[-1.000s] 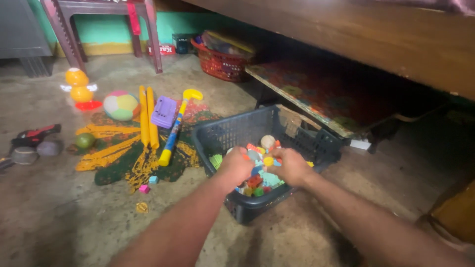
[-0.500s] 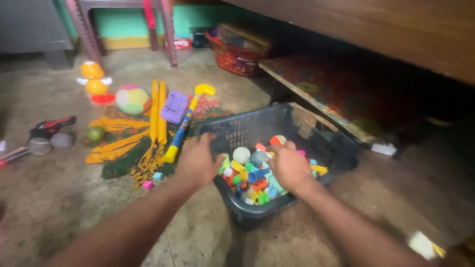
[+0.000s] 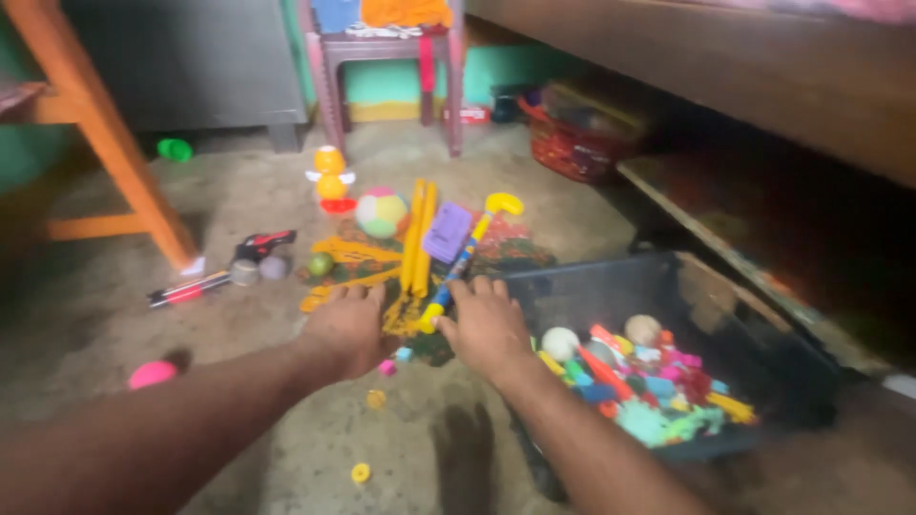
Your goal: Pick up scattered toys from the floor and put them into a basket.
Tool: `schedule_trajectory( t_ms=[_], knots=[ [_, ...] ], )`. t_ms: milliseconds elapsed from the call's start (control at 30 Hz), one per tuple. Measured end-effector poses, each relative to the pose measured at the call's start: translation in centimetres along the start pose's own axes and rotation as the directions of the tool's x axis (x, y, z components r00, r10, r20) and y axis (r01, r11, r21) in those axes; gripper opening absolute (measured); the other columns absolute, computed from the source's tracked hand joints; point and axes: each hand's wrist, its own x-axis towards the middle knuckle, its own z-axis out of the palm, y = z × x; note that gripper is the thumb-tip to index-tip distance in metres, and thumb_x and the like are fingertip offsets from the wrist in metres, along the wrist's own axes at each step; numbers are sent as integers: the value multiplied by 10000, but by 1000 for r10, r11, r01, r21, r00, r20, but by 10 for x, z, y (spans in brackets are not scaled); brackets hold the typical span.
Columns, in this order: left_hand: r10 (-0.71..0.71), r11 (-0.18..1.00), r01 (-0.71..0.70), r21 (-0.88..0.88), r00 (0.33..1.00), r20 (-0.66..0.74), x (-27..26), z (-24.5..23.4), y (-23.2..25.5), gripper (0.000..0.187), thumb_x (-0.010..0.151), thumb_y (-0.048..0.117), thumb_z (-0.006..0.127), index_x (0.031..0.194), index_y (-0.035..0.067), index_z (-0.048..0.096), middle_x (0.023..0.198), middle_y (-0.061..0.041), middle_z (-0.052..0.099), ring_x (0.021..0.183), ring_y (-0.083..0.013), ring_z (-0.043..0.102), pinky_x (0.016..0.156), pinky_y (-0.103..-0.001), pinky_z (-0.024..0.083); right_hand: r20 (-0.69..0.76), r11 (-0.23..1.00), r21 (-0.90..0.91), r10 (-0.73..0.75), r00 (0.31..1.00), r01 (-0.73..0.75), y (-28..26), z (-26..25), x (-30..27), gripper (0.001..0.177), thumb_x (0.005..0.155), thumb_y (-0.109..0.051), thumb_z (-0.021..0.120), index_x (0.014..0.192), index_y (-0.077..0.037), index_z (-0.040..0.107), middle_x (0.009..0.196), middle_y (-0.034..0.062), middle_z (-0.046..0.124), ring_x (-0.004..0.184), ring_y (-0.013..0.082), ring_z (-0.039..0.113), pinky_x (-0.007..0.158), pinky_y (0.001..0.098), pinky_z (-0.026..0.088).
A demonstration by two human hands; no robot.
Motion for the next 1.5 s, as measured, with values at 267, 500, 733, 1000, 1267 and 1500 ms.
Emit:
schedule_trajectory(
  t_ms=[267, 500, 733, 1000, 1267, 1500],
  knots=[
    [-194, 980, 196, -41, 979, 62, 0, 10, -103, 826, 849, 474, 746, 1508, 134, 383, 1487, -136, 477, 1419, -349, 398, 1131, -492, 404, -72, 986, 144, -70, 995, 79, -55, 82, 42, 548, 871, -408, 727, 1324, -122, 612, 1202, 185, 634, 1128, 407, 580, 953, 523, 484],
    [-251, 968, 251, 10, 959, 131, 20, 82, -235, 897, 859, 447, 777, 1556, 130, 309, 1515, -157, 431, 1440, -380, 351, 1144, -488, 381, 101, 992, 107, 50, 994, -61, -78, 147, 60, 612, 857, -408, 737, 1393, -171, 561, 1131, 207, 646, 1090, 409, 624, 930, 528, 497],
    [-281, 959, 284, 21, 931, 234, 20, 97, -300, 755, 855, 480, 766, 1461, 161, 449, 1519, -121, 472, 1436, -340, 423, 1159, -485, 410, 266, 985, 34, 154, 952, -169, -80, 238, 66, 582, 854, -373, 751, 1375, -180, 576, 1244, 195, 620, 1166, 391, 616, 1013, 486, 503],
    [-418, 886, 463, -11, 811, 410, 5, 146, -352, 670, 811, 329, 820, 1425, 297, 553, 1517, -104, 470, 1418, -363, 449, 1115, -561, 454, 484, 972, -58, 225, 845, -226, -68, 291, 53, 728, 729, -179, 807, 1397, -204, 519, 1327, 177, 552, 1241, 378, 557, 1044, 441, 482],
    [-295, 940, 328, -92, 918, 265, 38, 235, -381, 274, 853, 236, 667, 1088, 140, 770, 1218, -165, 671, 1159, -365, 638, 996, -512, 530, 384, 977, 85, 148, 911, -194, -48, 313, 43, 281, 775, -27, 635, 1038, -118, 676, 1048, 166, 652, 1007, 366, 658, 873, 454, 526],
    [58, 954, -37, -296, 996, 62, 75, 290, -307, 217, 778, 291, 672, 847, 101, 752, 891, -158, 732, 856, -376, 698, 784, -515, 561, 236, 968, 143, 171, 957, -209, -82, 296, 35, 258, 670, 34, 616, 910, -58, 640, 1017, 224, 613, 991, 440, 595, 836, 488, 495]
  ],
)
